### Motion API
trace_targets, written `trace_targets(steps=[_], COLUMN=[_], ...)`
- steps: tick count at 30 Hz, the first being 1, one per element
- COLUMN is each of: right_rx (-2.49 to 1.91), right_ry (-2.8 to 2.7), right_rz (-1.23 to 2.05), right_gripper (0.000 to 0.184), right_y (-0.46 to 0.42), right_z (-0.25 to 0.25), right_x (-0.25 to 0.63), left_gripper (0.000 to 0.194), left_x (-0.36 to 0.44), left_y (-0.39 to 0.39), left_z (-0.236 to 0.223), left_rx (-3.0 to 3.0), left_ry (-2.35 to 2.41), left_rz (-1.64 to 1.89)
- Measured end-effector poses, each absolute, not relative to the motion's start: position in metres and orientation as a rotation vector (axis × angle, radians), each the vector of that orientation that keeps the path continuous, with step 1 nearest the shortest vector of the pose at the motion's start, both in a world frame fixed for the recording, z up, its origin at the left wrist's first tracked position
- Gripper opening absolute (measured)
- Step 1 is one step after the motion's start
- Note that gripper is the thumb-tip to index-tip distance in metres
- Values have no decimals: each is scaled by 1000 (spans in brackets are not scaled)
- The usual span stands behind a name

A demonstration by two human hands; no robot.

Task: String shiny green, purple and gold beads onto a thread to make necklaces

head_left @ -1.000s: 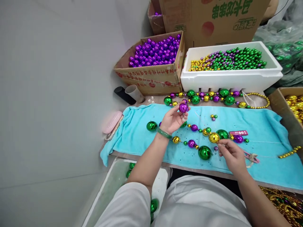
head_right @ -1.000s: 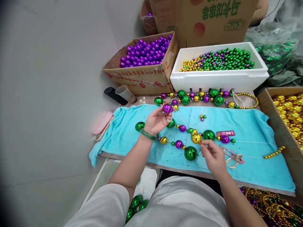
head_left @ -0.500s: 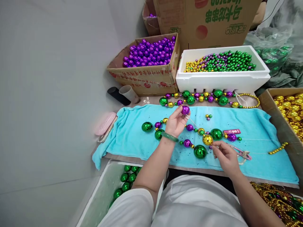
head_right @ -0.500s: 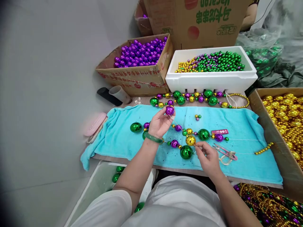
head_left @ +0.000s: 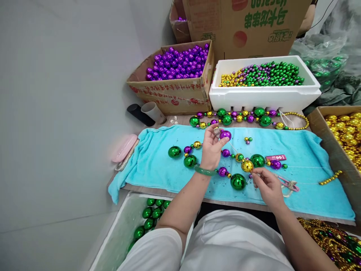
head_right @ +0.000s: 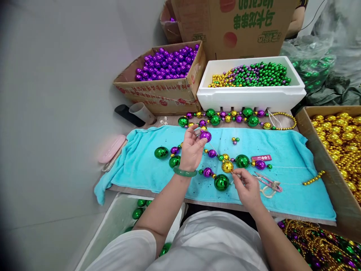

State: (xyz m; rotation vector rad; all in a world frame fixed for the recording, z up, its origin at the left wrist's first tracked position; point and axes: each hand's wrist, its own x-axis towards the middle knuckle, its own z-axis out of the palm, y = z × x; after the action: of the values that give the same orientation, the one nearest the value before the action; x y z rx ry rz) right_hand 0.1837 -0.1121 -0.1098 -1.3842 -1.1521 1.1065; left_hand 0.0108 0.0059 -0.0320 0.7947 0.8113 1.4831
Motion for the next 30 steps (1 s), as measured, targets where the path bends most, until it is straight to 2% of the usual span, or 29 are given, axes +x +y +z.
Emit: trace_targets(steps=[4, 11, 16, 18, 21, 23, 30], right_rx=[-1348, -1282, -1274, -1282, -1304, -1326, -1345], right_ry=[-1081, -1029, -969, -942, -861, -805, -768], right_rz=[1132, 1199, 1177, 1122, 987, 904, 843], right_gripper=[18, 19, 22, 21, 19, 19, 18], right_y=[-109, -104, -100, -99, -97, -97, -99], right_z=[-111, -109, -103, -101, -98, -97, -97], right_x=[181, 176, 174, 179, 193, 204, 225], left_gripper=[58, 56, 72, 61, 23, 9, 15], left_x=[14, 16, 23, 25, 29, 35, 72], left_y=[-3, -6, -10, -4, 21, 45, 104], left_z=[-32, -33, -37, -39, -47, -55, -90], left_rx=[902, 940, 1084, 1138, 1321, 1514, 1758], left_ry=[804, 816, 722, 713, 868, 1004, 1090], left_rz=[1420, 1464, 1213, 1114, 1068, 1017, 687])
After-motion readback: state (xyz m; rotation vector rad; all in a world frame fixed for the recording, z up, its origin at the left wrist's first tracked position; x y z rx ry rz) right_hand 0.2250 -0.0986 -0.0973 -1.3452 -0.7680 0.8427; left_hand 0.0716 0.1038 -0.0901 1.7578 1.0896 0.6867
